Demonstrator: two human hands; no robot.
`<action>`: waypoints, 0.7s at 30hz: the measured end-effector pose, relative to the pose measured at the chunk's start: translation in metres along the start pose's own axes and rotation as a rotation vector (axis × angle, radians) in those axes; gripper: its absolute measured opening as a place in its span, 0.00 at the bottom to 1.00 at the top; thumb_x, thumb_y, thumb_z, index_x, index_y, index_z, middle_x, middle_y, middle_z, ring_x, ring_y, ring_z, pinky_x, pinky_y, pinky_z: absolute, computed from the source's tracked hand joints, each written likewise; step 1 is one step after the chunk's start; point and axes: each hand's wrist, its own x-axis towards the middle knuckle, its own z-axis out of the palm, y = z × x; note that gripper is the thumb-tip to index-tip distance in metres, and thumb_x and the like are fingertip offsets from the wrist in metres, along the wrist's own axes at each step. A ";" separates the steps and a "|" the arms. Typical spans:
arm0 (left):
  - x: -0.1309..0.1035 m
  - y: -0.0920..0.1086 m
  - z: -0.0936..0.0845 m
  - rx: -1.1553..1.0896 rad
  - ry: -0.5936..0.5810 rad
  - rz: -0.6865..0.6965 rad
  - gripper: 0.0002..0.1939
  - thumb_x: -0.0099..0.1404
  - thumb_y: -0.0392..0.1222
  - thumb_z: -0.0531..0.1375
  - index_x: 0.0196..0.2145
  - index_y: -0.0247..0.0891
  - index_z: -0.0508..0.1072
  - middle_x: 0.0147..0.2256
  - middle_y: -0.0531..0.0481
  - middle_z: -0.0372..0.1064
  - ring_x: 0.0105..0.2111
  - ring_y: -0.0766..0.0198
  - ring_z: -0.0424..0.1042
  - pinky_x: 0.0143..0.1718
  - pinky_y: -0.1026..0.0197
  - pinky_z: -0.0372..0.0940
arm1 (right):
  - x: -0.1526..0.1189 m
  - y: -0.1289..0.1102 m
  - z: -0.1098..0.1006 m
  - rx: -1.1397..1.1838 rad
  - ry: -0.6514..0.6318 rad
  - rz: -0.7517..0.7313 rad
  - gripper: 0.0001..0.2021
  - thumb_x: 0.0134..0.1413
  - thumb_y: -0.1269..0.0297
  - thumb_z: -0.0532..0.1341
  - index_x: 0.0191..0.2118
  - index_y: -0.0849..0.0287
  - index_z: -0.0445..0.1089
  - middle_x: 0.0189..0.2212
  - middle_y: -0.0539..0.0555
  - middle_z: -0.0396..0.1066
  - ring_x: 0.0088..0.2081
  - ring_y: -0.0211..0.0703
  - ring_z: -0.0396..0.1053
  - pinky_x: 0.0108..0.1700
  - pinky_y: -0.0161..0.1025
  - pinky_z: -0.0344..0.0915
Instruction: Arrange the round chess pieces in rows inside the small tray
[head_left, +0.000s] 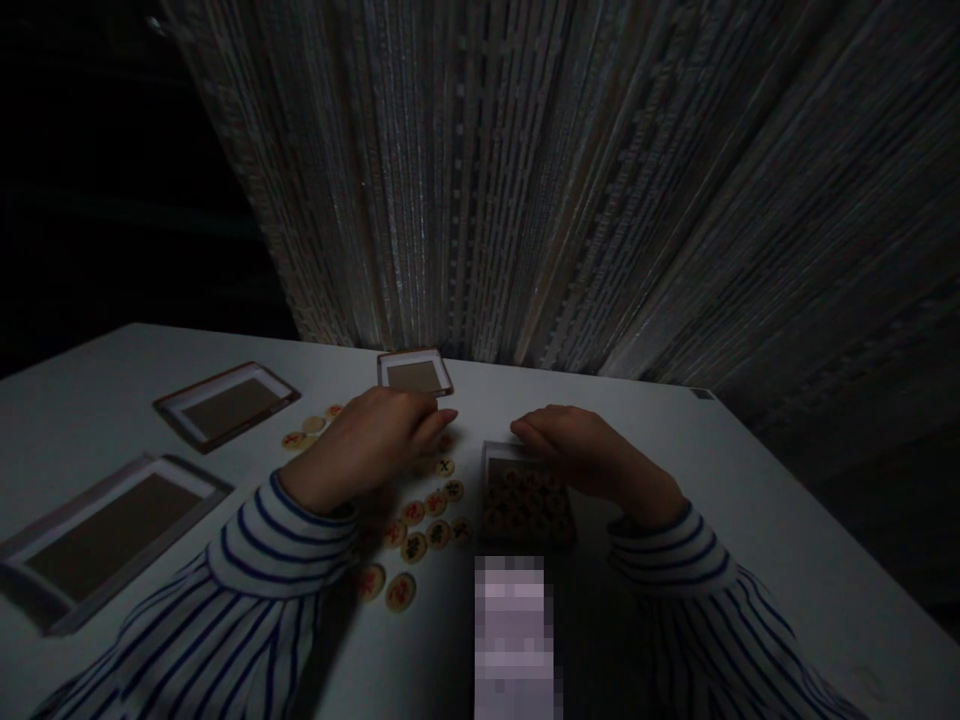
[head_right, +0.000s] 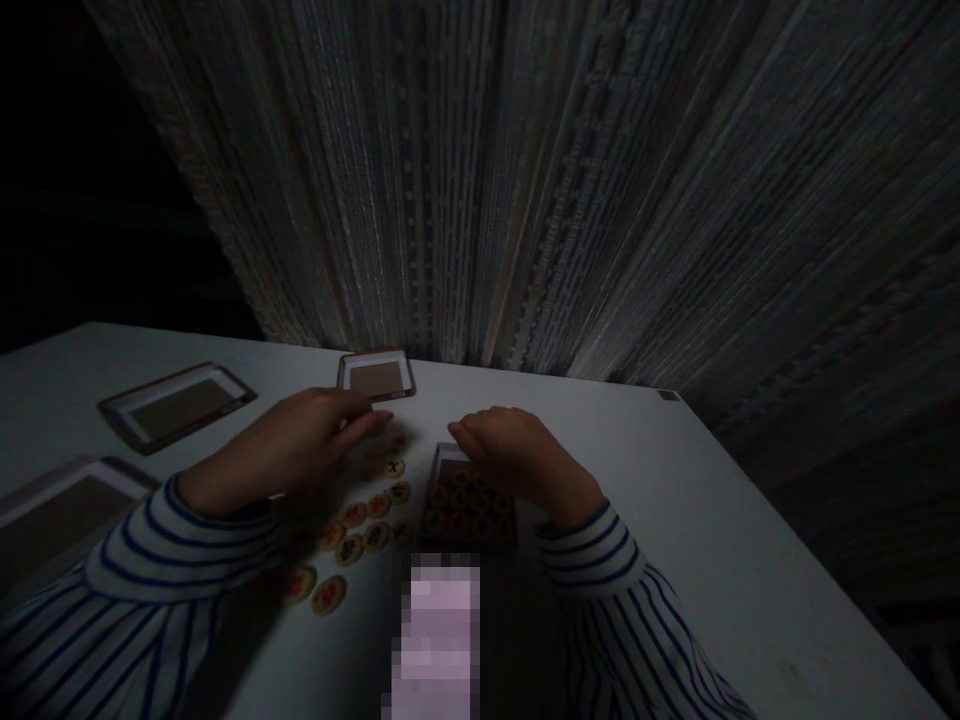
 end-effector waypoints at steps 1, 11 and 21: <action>0.000 -0.002 -0.002 -0.008 0.007 -0.016 0.23 0.68 0.52 0.44 0.31 0.38 0.74 0.29 0.47 0.74 0.29 0.60 0.71 0.29 0.62 0.58 | 0.000 -0.001 -0.001 -0.004 0.002 0.016 0.19 0.64 0.63 0.43 0.35 0.61 0.69 0.31 0.56 0.72 0.34 0.42 0.67 0.36 0.38 0.58; -0.004 -0.019 -0.016 -0.004 0.030 -0.058 0.21 0.67 0.50 0.44 0.34 0.37 0.73 0.31 0.46 0.74 0.30 0.60 0.71 0.29 0.63 0.59 | -0.004 -0.004 0.001 0.070 0.200 0.043 0.20 0.61 0.67 0.46 0.53 0.67 0.64 0.45 0.61 0.72 0.46 0.47 0.68 0.47 0.44 0.63; -0.011 -0.024 -0.028 -0.094 0.063 -0.037 0.18 0.64 0.47 0.47 0.39 0.39 0.73 0.35 0.48 0.75 0.35 0.58 0.73 0.33 0.62 0.62 | -0.008 -0.011 -0.014 0.017 0.282 0.043 0.17 0.62 0.67 0.46 0.47 0.65 0.69 0.41 0.61 0.74 0.42 0.48 0.70 0.44 0.45 0.65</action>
